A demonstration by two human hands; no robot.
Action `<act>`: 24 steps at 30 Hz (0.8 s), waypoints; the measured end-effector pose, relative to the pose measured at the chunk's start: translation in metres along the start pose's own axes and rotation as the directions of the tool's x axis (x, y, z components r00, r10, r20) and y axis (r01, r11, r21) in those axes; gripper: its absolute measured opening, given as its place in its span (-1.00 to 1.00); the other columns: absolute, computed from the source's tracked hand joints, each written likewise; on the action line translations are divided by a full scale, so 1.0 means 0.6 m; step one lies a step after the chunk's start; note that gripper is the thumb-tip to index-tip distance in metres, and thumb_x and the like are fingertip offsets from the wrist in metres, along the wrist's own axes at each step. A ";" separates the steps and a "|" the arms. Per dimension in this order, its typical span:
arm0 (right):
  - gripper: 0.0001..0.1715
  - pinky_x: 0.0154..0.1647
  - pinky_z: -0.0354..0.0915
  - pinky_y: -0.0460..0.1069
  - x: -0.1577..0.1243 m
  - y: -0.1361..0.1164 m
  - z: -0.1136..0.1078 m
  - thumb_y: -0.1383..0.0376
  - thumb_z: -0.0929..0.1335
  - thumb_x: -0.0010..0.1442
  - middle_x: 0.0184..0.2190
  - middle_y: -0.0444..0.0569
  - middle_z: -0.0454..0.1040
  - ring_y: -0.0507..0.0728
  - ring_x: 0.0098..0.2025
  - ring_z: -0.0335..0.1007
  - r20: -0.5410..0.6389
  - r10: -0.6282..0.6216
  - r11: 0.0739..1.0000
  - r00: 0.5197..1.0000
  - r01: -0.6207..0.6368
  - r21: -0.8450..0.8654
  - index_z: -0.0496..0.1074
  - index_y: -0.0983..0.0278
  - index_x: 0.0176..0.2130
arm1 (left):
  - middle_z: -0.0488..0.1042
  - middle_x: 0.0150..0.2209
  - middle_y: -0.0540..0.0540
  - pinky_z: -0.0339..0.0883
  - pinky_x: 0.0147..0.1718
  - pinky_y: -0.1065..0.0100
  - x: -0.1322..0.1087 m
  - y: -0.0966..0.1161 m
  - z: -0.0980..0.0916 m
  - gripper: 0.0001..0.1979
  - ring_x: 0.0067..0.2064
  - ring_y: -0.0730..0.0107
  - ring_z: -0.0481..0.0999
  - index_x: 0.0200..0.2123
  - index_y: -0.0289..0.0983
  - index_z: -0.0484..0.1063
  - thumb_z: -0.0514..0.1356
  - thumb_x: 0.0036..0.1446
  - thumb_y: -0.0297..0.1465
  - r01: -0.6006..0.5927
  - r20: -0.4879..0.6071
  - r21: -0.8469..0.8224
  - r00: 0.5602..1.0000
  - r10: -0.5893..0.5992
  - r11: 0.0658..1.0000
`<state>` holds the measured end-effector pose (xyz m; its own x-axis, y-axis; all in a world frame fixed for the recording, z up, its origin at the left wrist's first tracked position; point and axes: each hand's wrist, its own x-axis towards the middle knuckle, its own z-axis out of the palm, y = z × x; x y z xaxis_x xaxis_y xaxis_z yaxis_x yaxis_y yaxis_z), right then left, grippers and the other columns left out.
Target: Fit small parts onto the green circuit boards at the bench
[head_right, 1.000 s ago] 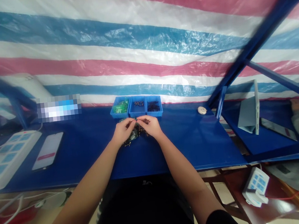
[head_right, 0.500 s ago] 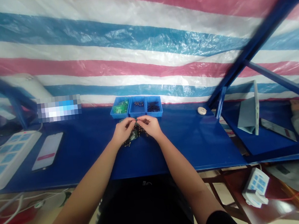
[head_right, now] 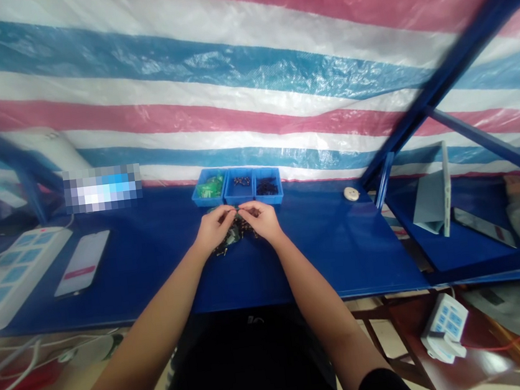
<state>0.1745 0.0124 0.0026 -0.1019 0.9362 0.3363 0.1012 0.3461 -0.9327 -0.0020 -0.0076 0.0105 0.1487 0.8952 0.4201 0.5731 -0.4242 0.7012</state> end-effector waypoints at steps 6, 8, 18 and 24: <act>-0.65 -0.25 0.44 0.02 0.000 0.002 -0.001 0.06 0.46 0.06 -0.31 0.00 0.60 0.11 -0.32 0.51 0.006 0.005 1.000 1.000 -0.005 -0.002 0.58 0.24 -0.23 | 0.50 -0.45 0.04 0.34 -0.35 0.43 0.001 -0.002 0.002 -0.75 -0.44 0.45 0.48 -0.12 -0.18 0.49 0.12 0.27 -0.19 -0.013 -0.021 -0.011 1.000 0.012 1.000; -0.64 -0.26 0.44 0.02 0.000 0.004 0.000 0.06 0.46 0.06 -0.31 0.00 0.60 0.11 -0.33 0.50 0.011 0.010 1.000 1.000 -0.010 0.000 0.58 0.24 -0.23 | 0.53 -0.40 0.03 0.35 -0.34 0.44 0.002 -0.003 0.002 -0.76 -0.41 0.45 0.50 -0.15 -0.18 0.50 0.10 0.29 -0.20 -0.012 -0.023 -0.006 1.000 0.011 1.000; -0.65 -0.27 0.44 0.02 0.001 0.002 0.000 0.06 0.46 0.06 -0.34 -0.02 0.60 0.11 -0.36 0.50 -0.011 0.012 1.000 1.000 -0.012 0.000 0.58 0.24 -0.23 | 0.49 -0.46 0.05 0.34 -0.34 0.42 0.001 -0.003 0.002 -0.75 -0.43 0.45 0.48 -0.09 -0.17 0.47 0.11 0.28 -0.19 0.009 -0.018 0.003 1.000 -0.009 1.000; -0.65 -0.26 0.44 0.02 0.000 0.003 0.001 0.06 0.46 0.06 -0.35 -0.02 0.58 0.10 -0.36 0.49 0.026 0.001 1.000 1.000 -0.002 0.030 0.57 0.24 -0.23 | 0.55 -0.36 0.00 0.37 -0.30 0.40 0.002 -0.002 0.000 -0.76 -0.37 0.41 0.51 -0.16 -0.17 0.51 0.11 0.28 -0.20 -0.023 -0.015 -0.004 1.000 0.023 1.000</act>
<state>0.1742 0.0128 0.0006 -0.1272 0.9348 0.3317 0.0716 0.3422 -0.9369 -0.0023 -0.0062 0.0104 0.1496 0.8831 0.4447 0.5663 -0.4453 0.6936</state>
